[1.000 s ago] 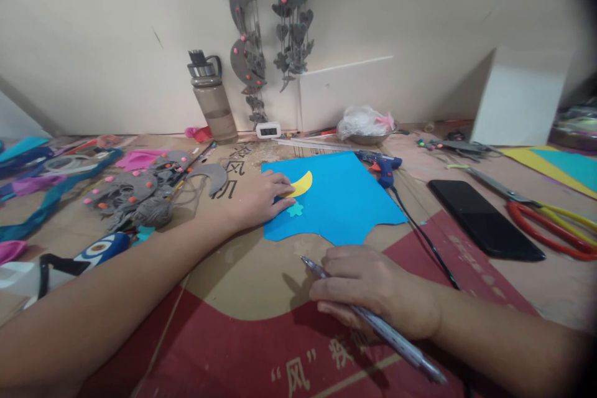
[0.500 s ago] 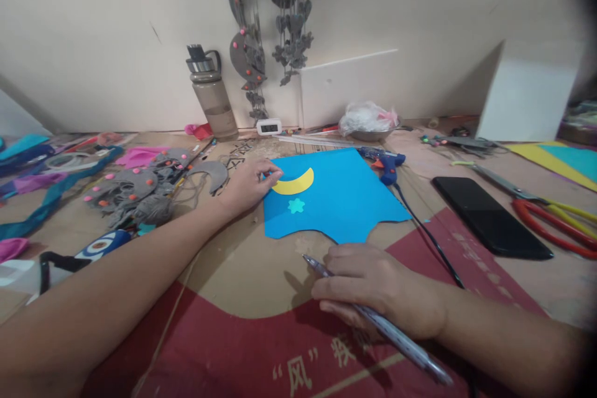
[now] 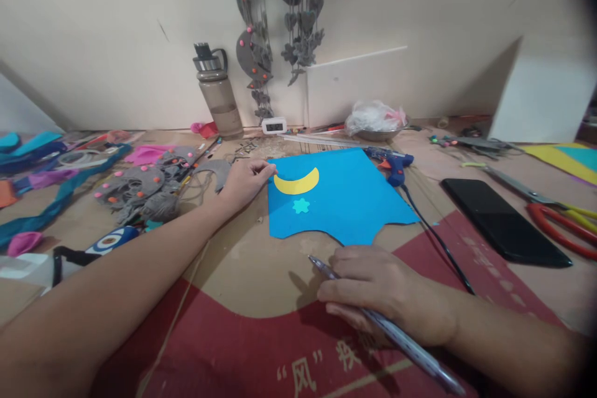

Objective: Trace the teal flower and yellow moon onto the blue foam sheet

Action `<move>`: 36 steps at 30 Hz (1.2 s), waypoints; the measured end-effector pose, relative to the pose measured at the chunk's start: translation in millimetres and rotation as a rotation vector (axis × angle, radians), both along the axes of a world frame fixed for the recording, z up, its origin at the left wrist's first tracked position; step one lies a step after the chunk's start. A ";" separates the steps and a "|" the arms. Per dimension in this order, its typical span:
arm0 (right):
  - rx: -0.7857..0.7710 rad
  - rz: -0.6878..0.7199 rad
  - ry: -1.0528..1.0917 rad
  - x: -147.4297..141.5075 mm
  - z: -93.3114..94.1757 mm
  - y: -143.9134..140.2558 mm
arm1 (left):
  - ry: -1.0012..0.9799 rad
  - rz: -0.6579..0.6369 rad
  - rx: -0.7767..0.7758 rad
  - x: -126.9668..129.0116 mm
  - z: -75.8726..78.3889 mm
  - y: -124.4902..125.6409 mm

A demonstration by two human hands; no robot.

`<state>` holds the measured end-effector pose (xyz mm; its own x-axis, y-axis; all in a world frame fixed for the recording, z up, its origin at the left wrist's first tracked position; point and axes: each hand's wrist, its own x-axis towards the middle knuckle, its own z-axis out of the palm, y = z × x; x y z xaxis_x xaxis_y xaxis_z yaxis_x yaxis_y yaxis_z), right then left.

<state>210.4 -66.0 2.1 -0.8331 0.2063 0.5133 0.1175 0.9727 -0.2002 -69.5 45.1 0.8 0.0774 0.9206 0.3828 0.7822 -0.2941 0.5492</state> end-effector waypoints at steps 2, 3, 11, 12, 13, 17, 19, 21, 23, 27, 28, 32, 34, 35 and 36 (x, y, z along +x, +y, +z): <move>-0.006 0.004 0.001 0.3 0.0 0.2 | -0.012 0.054 0.031 -2.3 0.5 0.0; -0.008 0.007 0.005 0.5 0.3 0.3 | -0.015 0.075 0.048 -3.6 0.6 0.1; -0.023 0.006 -0.008 2.0 1.3 -1.2 | 0.194 -0.236 0.157 4.6 -3.0 -9.1; -0.023 0.006 -0.008 2.1 0.9 -1.2 | 0.234 -0.296 0.161 6.7 -4.1 -10.4; -0.023 0.007 -0.010 2.1 0.6 -1.2 | 0.269 -0.343 0.169 8.2 -5.3 -11.4; -0.017 0.005 -0.007 1.3 0.3 -0.2 | 0.340 -0.403 0.220 9.3 -8.3 -12.5; -0.015 0.007 0.002 0.9 0.3 0.5 | 0.352 -0.407 0.239 8.3 -8.9 -12.2; -0.019 0.012 0.002 0.7 0.3 0.9 | 0.359 -0.410 0.250 7.3 -9.1 -11.9; -0.024 0.017 -0.002 0.5 0.3 1.2 | 0.361 -0.410 0.254 6.7 -9.2 -11.7; -0.024 0.012 -0.002 0.2 0.6 1.0 | 0.360 -0.408 0.254 6.2 -9.1 -11.3; -0.023 0.010 0.000 0.2 0.6 0.9 | 0.360 -0.409 0.253 6.3 -8.9 -11.3; -0.022 0.008 -0.002 0.6 0.5 0.3 | 0.356 -0.412 0.247 7.0 -7.7 -11.8; -0.023 0.003 -0.005 0.8 0.7 0.0 | 0.349 -0.412 0.243 7.3 -7.5 -12.2; -0.025 0.003 -0.008 0.8 0.8 0.0 | 0.344 -0.411 0.241 7.2 -7.6 -12.3; -0.026 0.002 -0.010 0.8 1.0 0.0 | 0.337 -0.409 0.240 7.0 -7.9 -12.4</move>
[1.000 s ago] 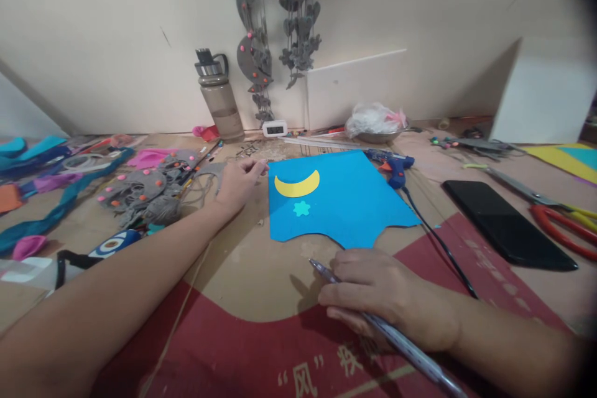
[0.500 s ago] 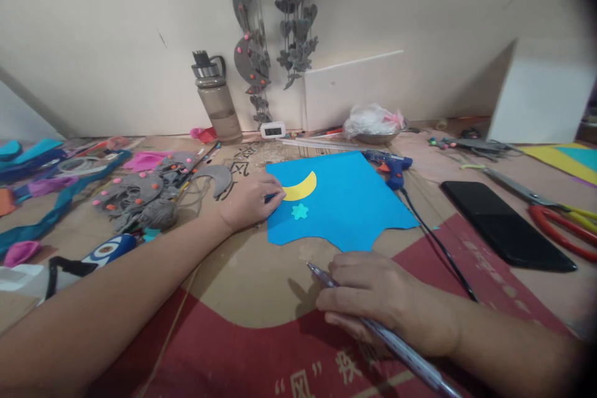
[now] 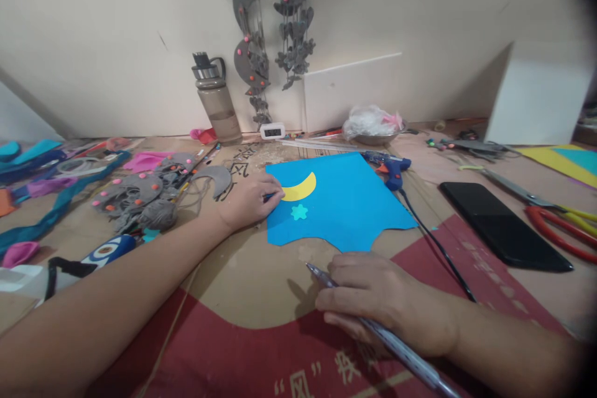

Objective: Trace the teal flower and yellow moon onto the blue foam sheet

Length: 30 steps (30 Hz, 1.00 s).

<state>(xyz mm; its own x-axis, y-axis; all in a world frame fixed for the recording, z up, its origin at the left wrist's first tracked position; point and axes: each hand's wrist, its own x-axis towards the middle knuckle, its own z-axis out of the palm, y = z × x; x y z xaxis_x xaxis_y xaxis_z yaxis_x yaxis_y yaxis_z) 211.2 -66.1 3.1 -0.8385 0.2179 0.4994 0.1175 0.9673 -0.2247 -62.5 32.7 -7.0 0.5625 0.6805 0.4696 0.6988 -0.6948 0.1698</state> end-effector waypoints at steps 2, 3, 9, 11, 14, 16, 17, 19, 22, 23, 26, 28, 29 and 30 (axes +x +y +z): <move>-0.001 -0.003 -0.002 -0.1 0.5 0.1 | -0.018 0.004 -0.004 -0.8 -0.7 0.2; -0.001 -0.003 -0.005 -0.1 0.7 0.1 | -0.032 0.011 -0.004 -1.4 -0.9 0.4; 0.012 -0.003 -0.005 0.3 1.4 -0.1 | -0.155 0.104 -0.023 -3.3 1.2 1.7; 0.004 0.002 -0.013 0.4 1.4 -0.2 | -0.202 0.159 -0.036 -5.0 2.8 3.1; 0.004 0.001 -0.004 0.3 1.4 0.0 | -0.302 0.295 -0.025 -11.0 4.4 8.0; 0.004 -0.001 0.003 0.1 1.3 0.1 | -0.356 0.368 -0.009 -15.8 5.0 11.7; 0.002 -0.001 0.004 0.1 1.2 0.2 | -0.366 0.384 -0.005 -17.5 5.2 13.0; -0.008 0.003 -0.001 0.2 1.1 0.2 | -0.354 0.374 -0.004 -18.3 5.3 13.5; -0.009 0.000 -0.004 0.3 1.0 0.2 | -0.267 0.269 -0.015 -13.0 4.5 9.5; -0.005 -0.004 -0.005 0.3 1.1 0.1 | -0.223 0.216 -0.025 -10.3 3.9 7.7; 0.005 -0.009 0.001 0.1 1.3 -0.1 | -0.089 0.074 -0.054 -3.8 1.9 3.5; 0.007 -0.007 0.010 -0.2 1.1 -0.3 | -0.028 0.028 -0.057 -2.0 1.2 2.4; 0.008 -0.008 0.014 -0.4 0.9 -0.4 | -0.009 0.018 -0.052 -1.8 1.2 2.2; 0.010 -0.010 0.015 -0.5 0.6 -0.5 | 0.003 0.013 -0.045 -2.0 1.3 2.2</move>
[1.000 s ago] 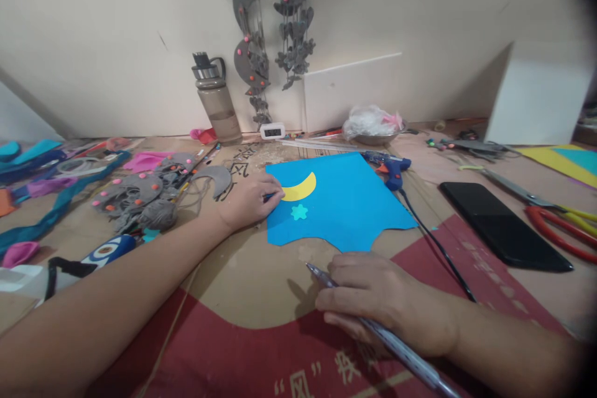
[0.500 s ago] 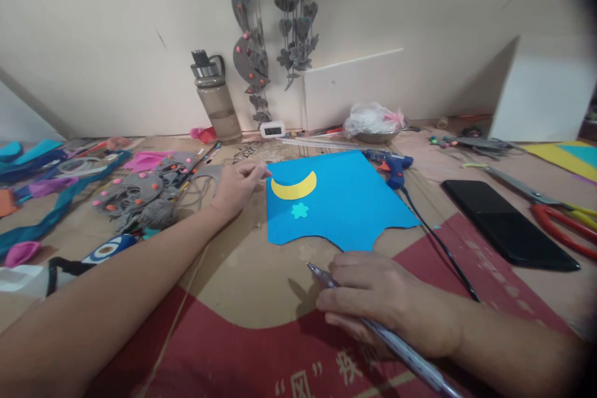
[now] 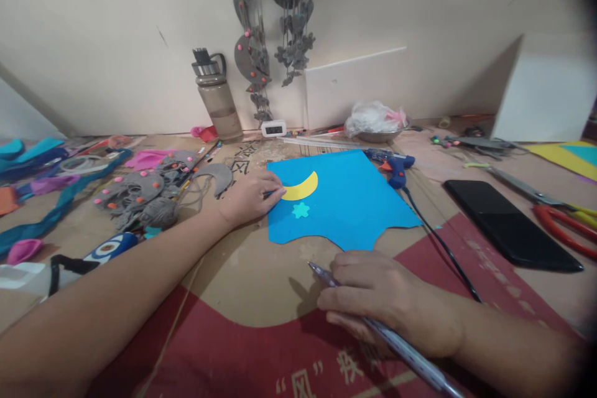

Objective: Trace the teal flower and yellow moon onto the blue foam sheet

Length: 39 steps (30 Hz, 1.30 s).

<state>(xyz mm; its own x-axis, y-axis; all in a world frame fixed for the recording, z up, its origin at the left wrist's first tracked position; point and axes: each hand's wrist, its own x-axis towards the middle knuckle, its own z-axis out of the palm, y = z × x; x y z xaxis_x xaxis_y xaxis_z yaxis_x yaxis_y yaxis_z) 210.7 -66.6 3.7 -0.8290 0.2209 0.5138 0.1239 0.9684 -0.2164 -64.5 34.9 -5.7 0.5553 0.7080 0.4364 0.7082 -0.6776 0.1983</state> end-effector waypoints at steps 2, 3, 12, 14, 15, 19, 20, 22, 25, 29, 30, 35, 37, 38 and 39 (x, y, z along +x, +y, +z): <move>0.005 -0.003 -0.001 0.0 -0.8 0.0 | 0.018 -0.010 0.013 -0.7 0.4 0.2; 0.006 -0.002 -0.002 0.1 -1.1 0.0 | 0.025 -0.014 0.019 -1.0 0.6 0.3; -0.002 0.002 -0.029 1.3 0.2 0.2 | 0.038 0.007 0.045 -2.4 0.2 0.8; -0.004 0.002 -0.035 1.3 0.5 0.0 | 0.042 0.007 0.042 -2.8 0.2 1.3; -0.005 0.003 -0.039 1.3 0.4 -0.1 | 0.043 0.006 0.040 -3.2 0.2 1.6; -0.005 0.003 -0.037 0.9 -0.8 0.1 | 0.045 0.008 0.033 -5.2 -1.0 3.5; -0.004 0.002 -0.033 0.7 -1.1 0.3 | 0.043 0.010 0.032 -5.8 -1.5 3.9; -0.001 0.004 -0.027 0.3 -1.5 0.7 | 0.034 0.015 0.031 -6.5 -2.4 4.6; 0.003 0.009 -0.021 0.1 -1.1 0.8 | 0.012 0.019 0.026 -6.4 -3.3 4.3; 0.004 0.003 -0.015 0.9 0.1 0.2 | -0.072 0.065 0.041 -5.9 -1.6 2.5; 0.003 0.002 -0.019 1.1 0.2 0.2 | -0.108 0.094 0.054 -6.4 -0.8 2.3; -0.001 0.003 -0.028 1.3 -0.3 0.1 | -0.267 0.260 0.101 -13.3 1.9 5.5; -0.003 0.001 -0.035 1.2 -0.4 0.0 | -0.297 0.307 0.101 -15.8 1.7 7.2; -0.004 0.001 -0.041 1.2 -0.3 -0.1 | -0.304 0.323 0.099 -16.5 1.6 7.6; -0.006 0.000 -0.046 1.3 -0.2 -0.2 | -0.305 0.332 0.096 -16.8 1.6 7.7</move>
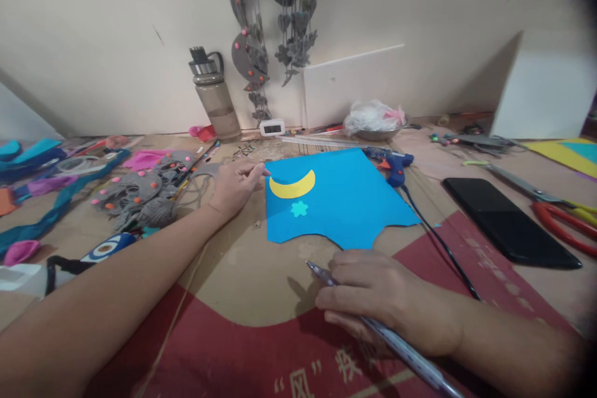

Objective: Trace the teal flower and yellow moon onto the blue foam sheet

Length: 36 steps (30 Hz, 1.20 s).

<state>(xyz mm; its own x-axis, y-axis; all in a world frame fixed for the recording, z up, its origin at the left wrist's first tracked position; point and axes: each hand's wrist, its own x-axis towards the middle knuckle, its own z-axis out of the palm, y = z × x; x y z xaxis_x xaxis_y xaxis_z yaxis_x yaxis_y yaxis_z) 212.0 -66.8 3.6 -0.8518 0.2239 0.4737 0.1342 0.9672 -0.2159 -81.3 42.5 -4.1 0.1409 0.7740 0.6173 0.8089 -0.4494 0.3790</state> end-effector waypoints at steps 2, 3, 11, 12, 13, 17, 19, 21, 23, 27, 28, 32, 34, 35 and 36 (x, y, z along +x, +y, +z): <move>0.000 -0.005 0.000 0.0 0.3 -0.1 | 0.010 -0.004 -0.010 0.9 0.6 -0.8; 0.001 -0.005 0.002 0.0 0.5 -0.1 | 0.023 -0.016 -0.018 1.9 1.1 -1.5; 0.009 -0.001 0.032 -1.0 0.9 0.5 | 0.216 -0.154 -0.092 7.6 -1.6 -1.6; 0.007 -0.003 0.034 -1.1 1.0 0.5 | 0.230 -0.159 -0.091 7.3 -2.4 -1.0; 0.006 -0.003 0.036 -1.2 1.1 0.4 | 0.241 -0.163 -0.089 7.0 -3.0 -0.6; 0.010 -0.001 0.038 -1.0 1.8 -0.1 | 0.276 -0.174 -0.084 6.3 -3.2 -0.7; 0.014 -0.004 0.033 -0.8 2.0 -0.3 | 0.287 -0.177 -0.082 6.4 -2.7 -1.2; 0.016 -0.004 0.030 -0.4 1.8 -0.3 | 0.292 -0.176 -0.081 6.5 -2.6 -1.3; 0.014 -0.003 0.030 -0.2 1.3 -0.1 | 0.292 -0.172 -0.078 6.5 -3.0 -1.0; 0.009 0.005 0.037 -0.4 0.2 0.7 | 0.293 -0.158 -0.071 5.7 -4.5 -0.2; 0.010 0.009 0.038 -0.6 0.1 0.9 | 0.294 -0.156 -0.071 5.5 -4.7 -0.1; 0.005 0.010 0.044 -1.1 -0.2 1.1 | 0.298 -0.157 -0.074 5.1 -5.3 0.5; 0.005 0.010 0.053 -0.9 -0.4 0.9 | 0.296 -0.159 -0.074 5.1 -5.6 0.7; 0.006 0.010 0.056 -0.7 -0.4 0.8 | 0.293 -0.159 -0.073 5.2 -5.7 0.9; 0.005 0.011 0.056 -0.5 -0.4 0.7 | 0.290 -0.158 -0.072 5.2 -5.9 1.1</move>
